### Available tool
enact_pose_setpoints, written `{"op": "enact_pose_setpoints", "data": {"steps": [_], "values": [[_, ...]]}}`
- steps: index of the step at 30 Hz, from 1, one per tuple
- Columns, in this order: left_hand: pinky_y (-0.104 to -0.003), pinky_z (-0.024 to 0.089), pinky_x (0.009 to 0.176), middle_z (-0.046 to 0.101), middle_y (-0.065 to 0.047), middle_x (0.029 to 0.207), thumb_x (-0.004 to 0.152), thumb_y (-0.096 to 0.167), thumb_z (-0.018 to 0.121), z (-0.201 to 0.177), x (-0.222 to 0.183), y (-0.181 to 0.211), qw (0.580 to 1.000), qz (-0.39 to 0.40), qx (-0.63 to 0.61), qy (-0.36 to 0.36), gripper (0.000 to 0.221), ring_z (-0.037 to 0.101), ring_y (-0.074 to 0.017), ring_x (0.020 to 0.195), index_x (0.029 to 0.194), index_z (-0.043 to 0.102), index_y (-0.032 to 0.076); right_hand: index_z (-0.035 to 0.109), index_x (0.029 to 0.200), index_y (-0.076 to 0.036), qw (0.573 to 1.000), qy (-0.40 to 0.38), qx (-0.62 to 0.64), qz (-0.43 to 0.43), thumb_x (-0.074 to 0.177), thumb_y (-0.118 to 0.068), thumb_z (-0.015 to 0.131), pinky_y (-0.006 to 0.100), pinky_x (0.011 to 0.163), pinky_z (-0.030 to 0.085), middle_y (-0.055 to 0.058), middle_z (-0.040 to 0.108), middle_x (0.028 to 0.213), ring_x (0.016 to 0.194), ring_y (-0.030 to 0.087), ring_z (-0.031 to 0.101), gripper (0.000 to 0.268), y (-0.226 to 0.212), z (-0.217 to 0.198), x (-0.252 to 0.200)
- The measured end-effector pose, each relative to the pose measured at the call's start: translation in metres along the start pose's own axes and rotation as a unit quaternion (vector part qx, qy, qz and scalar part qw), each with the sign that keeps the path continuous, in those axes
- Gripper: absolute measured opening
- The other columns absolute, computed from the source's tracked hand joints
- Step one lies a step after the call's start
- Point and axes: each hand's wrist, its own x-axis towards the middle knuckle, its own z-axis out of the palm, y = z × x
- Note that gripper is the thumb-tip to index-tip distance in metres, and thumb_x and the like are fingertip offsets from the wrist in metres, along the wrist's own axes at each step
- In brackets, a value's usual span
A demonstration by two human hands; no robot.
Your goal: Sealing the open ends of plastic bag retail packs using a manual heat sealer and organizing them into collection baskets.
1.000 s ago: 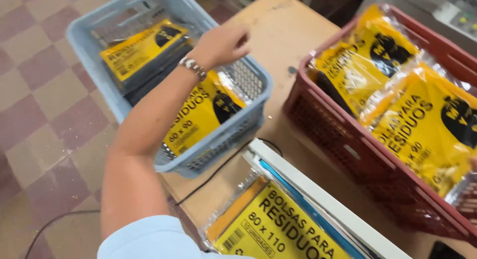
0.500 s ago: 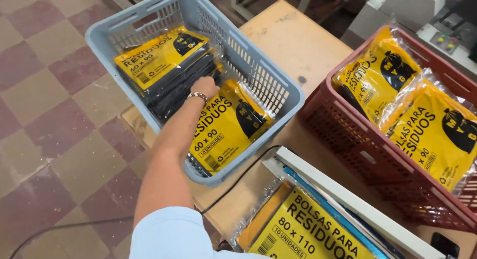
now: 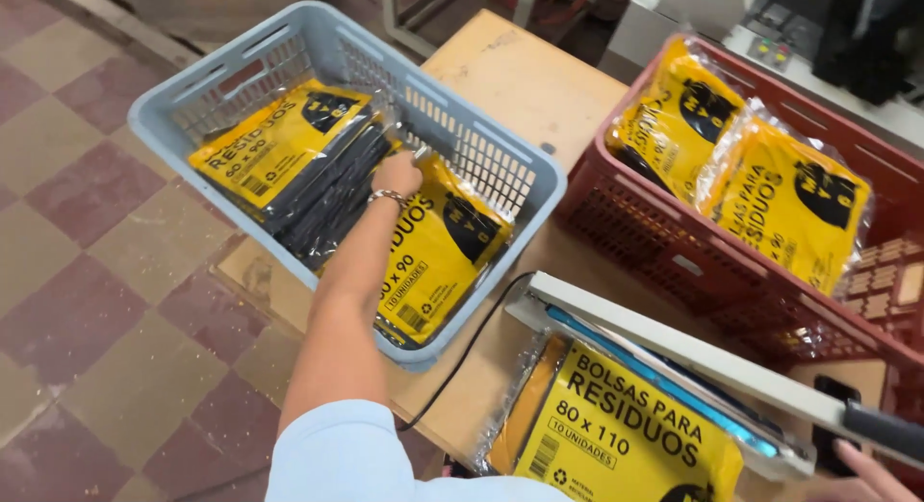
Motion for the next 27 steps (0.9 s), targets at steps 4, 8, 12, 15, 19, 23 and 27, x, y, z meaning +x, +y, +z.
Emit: {"op": "enact_pose_setpoints", "data": {"steps": [4, 8, 12, 15, 19, 23, 27], "values": [[-0.049, 0.05, 0.066, 0.069, -0.012, 0.096, 0.092, 0.023, 0.054, -0.051, -0.014, 0.034, 0.996, 0.081, 0.013, 0.019, 0.015, 0.064, -0.0336, 0.084, 0.099, 0.063, 0.013, 0.075, 0.132, -0.035, 0.987, -0.011, -0.128, 0.097, 0.081, -0.012, 0.079, 0.025, 0.083, 0.054, 0.006, 0.092, 0.081, 0.072, 0.016, 0.082, 0.056, -0.065, 0.049, -0.081], [-0.043, 0.037, 0.054, 0.06, -0.009, 0.07, 0.095, 0.023, 0.054, -0.122, -0.107, 0.086, 0.966, 0.217, -0.061, 0.127, 0.012, 0.054, -0.0281, 0.061, 0.088, 0.054, 0.013, 0.081, 0.117, -0.027, 0.996, -0.055, -0.051, -0.04, 0.083, -0.031, 0.067, 0.023, 0.064, 0.061, -0.004, 0.084, 0.076, 0.07, 0.008, 0.085, 0.037, -0.029, 0.088, -0.074], [-0.041, 0.038, 0.053, 0.064, -0.007, 0.079, 0.104, 0.012, 0.059, -0.158, -0.221, 0.132, 0.844, 0.421, 0.033, 0.329, 0.012, 0.055, -0.0313, 0.059, 0.092, 0.057, 0.012, 0.073, 0.119, -0.018, 0.984, -0.118, 0.021, -0.131, 0.086, -0.027, 0.064, 0.02, 0.069, 0.064, -0.003, 0.082, 0.105, 0.075, 0.006, 0.079, 0.035, -0.059, 0.138, -0.061], [-0.034, 0.044, 0.062, 0.064, 0.001, 0.085, 0.104, 0.014, 0.064, -0.163, -0.293, 0.159, 0.77, 0.5, 0.038, 0.395, 0.011, 0.057, -0.0238, 0.063, 0.093, 0.062, 0.016, 0.056, 0.136, -0.01, 0.971, -0.145, 0.127, -0.139, 0.086, -0.018, 0.067, 0.033, 0.089, 0.054, 0.009, 0.07, 0.12, 0.106, 0.02, 0.067, 0.051, -0.1, 0.168, -0.052], [-0.034, 0.051, 0.072, 0.07, -0.001, 0.086, 0.094, 0.026, 0.075, -0.149, -0.381, 0.171, 0.744, 0.548, -0.058, 0.378, 0.009, 0.063, -0.0264, 0.07, 0.093, 0.07, 0.018, 0.021, 0.157, -0.006, 0.933, -0.119, 0.287, -0.183, 0.082, -0.026, 0.08, 0.055, 0.116, 0.029, 0.022, 0.04, 0.151, 0.141, 0.039, 0.038, 0.098, -0.125, 0.187, -0.048], [-0.019, 0.048, 0.065, 0.066, 0.009, 0.068, 0.084, 0.02, 0.072, -0.101, -0.428, 0.175, 0.789, 0.543, -0.133, 0.255, 0.025, 0.059, -0.0178, 0.055, 0.061, 0.061, 0.024, 0.022, 0.156, -0.01, 0.874, -0.056, 0.432, -0.216, 0.073, -0.038, 0.085, 0.049, 0.116, 0.033, 0.017, 0.045, 0.147, 0.138, 0.033, 0.043, 0.109, -0.071, 0.185, -0.054], [-0.029, 0.053, 0.056, 0.064, -0.005, 0.066, 0.09, 0.009, 0.067, -0.022, -0.432, 0.181, 0.763, 0.49, -0.416, 0.067, 0.011, 0.056, -0.018, 0.054, 0.082, 0.062, 0.004, 0.048, 0.136, -0.009, 0.794, 0.016, 0.591, -0.142, 0.077, 0.001, 0.078, 0.03, 0.082, 0.06, 0.005, 0.063, 0.111, 0.102, 0.02, 0.067, 0.067, 0.061, 0.198, -0.041]]}}
